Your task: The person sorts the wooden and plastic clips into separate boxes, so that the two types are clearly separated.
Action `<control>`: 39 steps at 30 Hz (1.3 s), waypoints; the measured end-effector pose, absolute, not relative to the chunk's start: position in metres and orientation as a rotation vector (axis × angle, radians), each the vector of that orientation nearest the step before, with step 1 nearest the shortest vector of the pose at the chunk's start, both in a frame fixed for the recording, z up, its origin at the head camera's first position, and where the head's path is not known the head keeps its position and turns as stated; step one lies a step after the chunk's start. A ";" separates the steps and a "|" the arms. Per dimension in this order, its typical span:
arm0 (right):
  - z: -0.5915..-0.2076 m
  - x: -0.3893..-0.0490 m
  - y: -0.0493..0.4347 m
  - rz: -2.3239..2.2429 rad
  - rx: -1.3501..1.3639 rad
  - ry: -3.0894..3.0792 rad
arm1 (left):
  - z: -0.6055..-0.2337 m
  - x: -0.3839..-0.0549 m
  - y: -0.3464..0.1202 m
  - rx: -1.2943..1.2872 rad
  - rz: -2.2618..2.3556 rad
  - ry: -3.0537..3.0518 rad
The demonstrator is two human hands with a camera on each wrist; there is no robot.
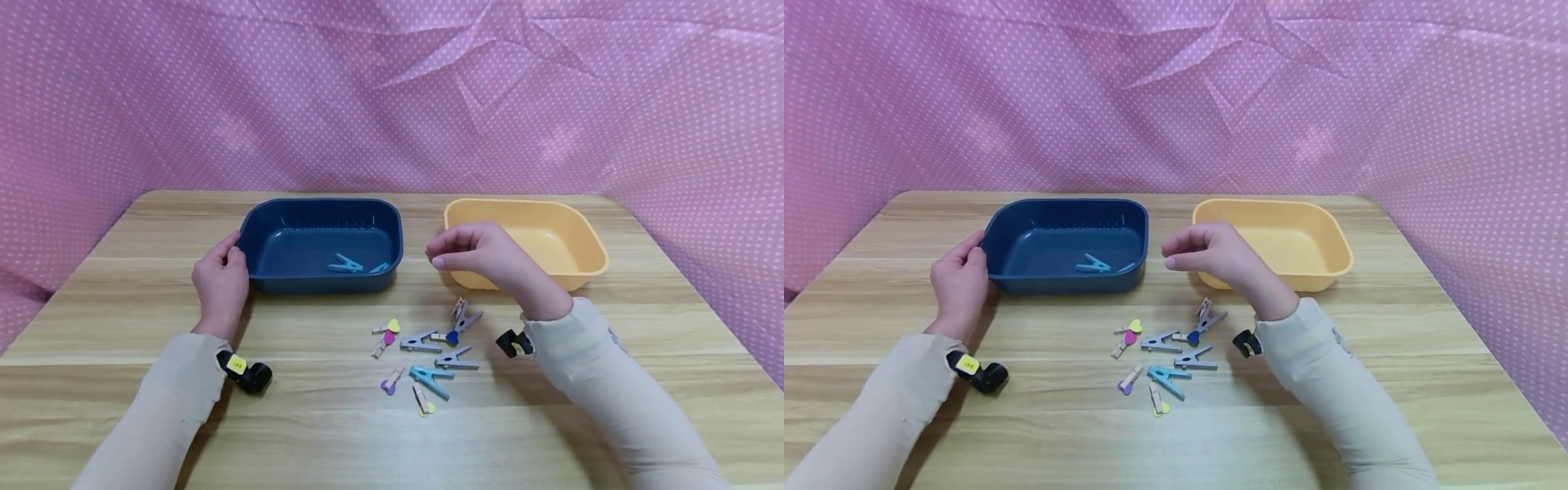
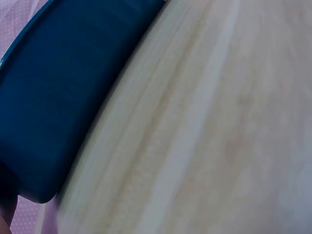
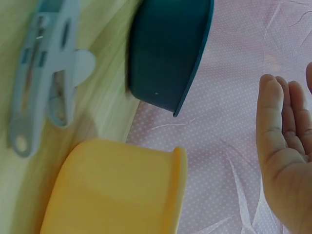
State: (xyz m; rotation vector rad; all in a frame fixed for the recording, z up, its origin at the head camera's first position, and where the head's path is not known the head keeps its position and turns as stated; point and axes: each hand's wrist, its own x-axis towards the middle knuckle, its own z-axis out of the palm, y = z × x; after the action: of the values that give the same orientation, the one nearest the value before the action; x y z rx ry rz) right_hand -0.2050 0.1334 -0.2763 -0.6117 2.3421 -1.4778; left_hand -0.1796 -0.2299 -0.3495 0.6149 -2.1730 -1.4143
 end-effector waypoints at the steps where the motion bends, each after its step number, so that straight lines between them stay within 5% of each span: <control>1: -0.277 -0.204 0.135 -1.469 -0.611 2.340 | -0.349 -0.179 -0.230 0.614 -1.412 -2.171; 39: -0.298 -0.193 0.183 -1.181 -0.639 2.293 | -0.344 -0.181 -0.231 0.625 -1.419 -2.200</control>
State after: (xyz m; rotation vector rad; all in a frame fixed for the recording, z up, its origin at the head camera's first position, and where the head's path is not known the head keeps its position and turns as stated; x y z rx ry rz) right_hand -0.1927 0.1834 -0.2980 -0.6393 2.2931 -1.1808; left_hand -0.1806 -0.2309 -0.3443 0.6253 -2.1998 -1.4187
